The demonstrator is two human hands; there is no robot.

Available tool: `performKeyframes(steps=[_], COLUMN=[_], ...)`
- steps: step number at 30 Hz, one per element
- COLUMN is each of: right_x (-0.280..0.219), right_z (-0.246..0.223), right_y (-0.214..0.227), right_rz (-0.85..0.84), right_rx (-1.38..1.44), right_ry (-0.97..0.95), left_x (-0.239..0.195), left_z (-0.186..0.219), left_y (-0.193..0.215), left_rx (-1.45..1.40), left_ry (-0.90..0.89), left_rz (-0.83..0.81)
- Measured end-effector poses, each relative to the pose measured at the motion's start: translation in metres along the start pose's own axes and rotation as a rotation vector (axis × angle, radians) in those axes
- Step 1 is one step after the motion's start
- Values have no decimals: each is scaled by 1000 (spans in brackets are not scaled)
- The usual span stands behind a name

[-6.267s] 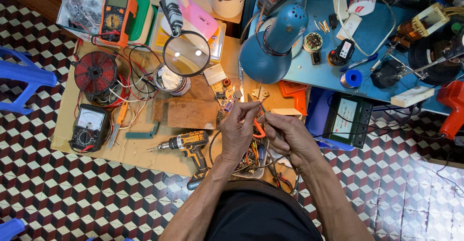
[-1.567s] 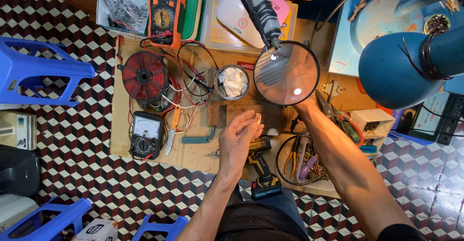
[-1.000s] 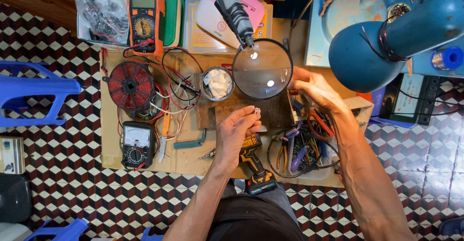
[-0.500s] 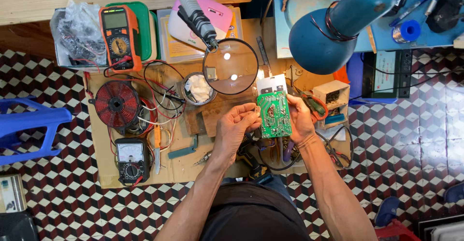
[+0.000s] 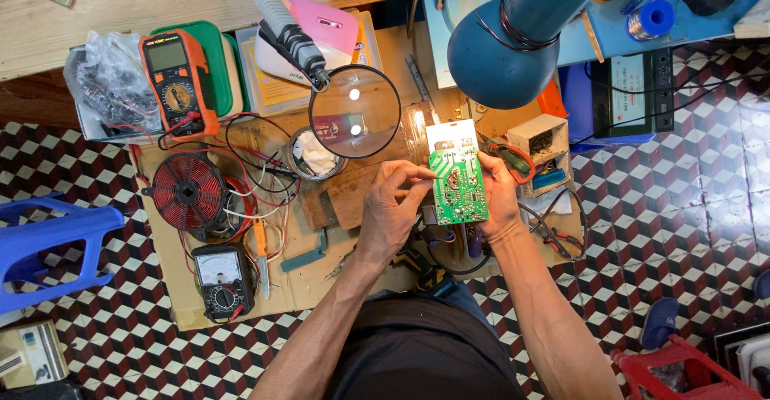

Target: The person handles a green circuit board and a power supply unit, repeatedly turning them over and inspecting components under a magnifying lamp. They use their fingers to touch and adjust small parts on the board and the unit, then place the board into a black case on the floor.

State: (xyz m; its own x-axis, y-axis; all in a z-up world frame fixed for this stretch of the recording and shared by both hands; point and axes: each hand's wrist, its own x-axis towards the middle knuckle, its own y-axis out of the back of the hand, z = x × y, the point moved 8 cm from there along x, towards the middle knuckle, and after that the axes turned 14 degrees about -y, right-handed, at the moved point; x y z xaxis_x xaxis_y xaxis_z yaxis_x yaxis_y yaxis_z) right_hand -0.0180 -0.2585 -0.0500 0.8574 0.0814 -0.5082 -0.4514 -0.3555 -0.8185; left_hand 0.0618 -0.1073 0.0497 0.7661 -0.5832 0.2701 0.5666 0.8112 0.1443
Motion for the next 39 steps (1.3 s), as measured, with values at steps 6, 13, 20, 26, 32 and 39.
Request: performKeyframes(steps=[6,13,20,26,32,39], right_x=[-5,-1,11,17,18,19], right_z=[-5,-10,-17,-17,-19,-17], right_y=[-8,-13,23,21,2,13], right_rz=[31,-7,23,54,31,34], right_rx=[-22,-25,26,10,-31,24], right_ry=[-46,-33,43,2,-4,25], left_x=[4,0,3,4,1,9], left_z=[3,-15,-49,-67,-81,-72], left_y=[-11,-18,-40,-45,-46,-37], left_rx=[-2,-110,-447,-443,-502,-219], left_ry=[136,307,418,564,665,566], left_rz=[-164,-71,126,176,238,147])
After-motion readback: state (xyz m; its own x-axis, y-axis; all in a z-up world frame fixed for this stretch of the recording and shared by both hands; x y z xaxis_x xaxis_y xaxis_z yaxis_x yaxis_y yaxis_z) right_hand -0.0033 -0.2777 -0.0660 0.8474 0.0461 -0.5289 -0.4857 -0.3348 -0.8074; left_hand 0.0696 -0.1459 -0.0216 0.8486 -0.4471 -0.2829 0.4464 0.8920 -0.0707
